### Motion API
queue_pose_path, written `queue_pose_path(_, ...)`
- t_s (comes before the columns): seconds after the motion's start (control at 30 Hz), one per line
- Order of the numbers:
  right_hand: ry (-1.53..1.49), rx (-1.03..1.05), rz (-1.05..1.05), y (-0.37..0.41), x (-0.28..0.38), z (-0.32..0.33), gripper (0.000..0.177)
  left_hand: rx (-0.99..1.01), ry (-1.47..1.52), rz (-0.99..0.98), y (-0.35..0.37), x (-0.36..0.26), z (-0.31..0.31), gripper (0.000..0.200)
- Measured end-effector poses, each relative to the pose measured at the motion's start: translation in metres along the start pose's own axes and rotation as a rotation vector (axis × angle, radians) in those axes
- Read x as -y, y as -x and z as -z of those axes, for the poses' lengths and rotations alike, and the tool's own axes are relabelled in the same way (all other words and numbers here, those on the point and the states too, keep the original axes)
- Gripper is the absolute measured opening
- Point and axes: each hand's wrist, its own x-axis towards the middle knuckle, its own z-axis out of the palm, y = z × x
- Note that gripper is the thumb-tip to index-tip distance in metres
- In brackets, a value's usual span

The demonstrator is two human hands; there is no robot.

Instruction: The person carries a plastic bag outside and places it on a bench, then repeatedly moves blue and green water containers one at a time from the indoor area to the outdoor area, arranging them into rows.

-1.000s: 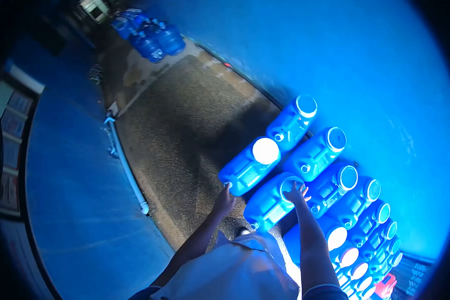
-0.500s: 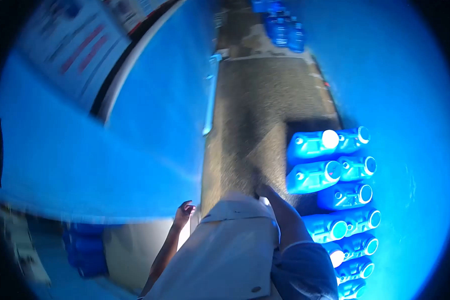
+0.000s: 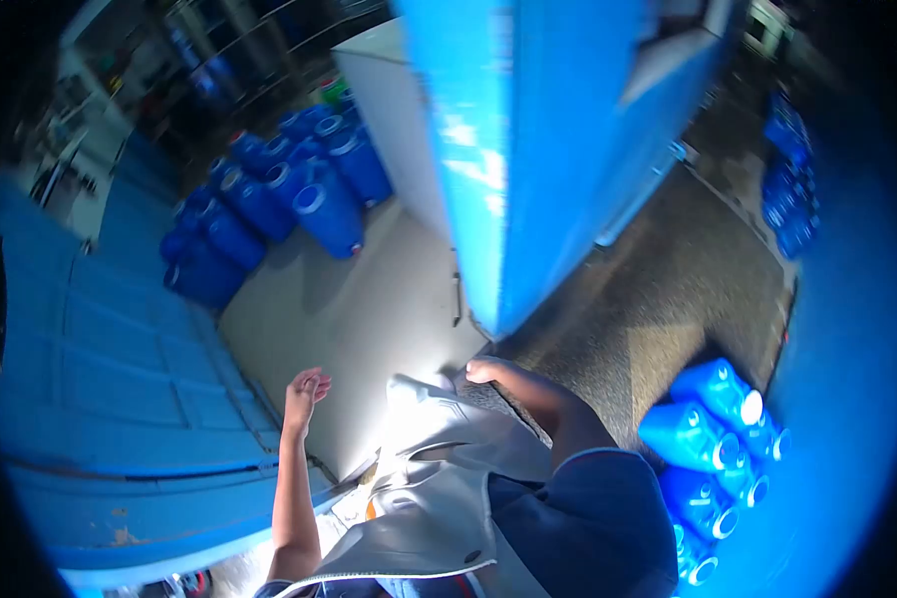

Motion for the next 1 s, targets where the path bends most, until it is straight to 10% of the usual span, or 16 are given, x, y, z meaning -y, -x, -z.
queue_pose_path(0.3,0.121,-0.066,0.38,-0.202,0.042,0.053,0.023,0.068,0.054,-0.146,-0.156,-0.013,0.117,0.028)
queue_pose_path(0.43,0.756,0.198,0.367,-0.262,0.101,0.144,0.022,0.054,-0.328,-0.133,-0.253,-0.067,0.167,0.025)
queue_pose_path(0.5,-0.036,0.024,0.093,-0.249,0.152,0.203,0.023,0.087,-0.425,-0.12,-0.287,-0.117,0.186,0.024)
queue_pose_path(0.6,-0.312,-0.208,0.129,-0.273,0.152,0.245,0.028,0.114,-0.566,-0.187,-0.329,-0.172,0.205,0.024)
queue_pose_path(1.0,-0.531,-0.415,-0.308,-0.372,0.204,0.374,0.03,0.472,-1.199,-0.803,-0.65,-0.224,0.235,0.011)
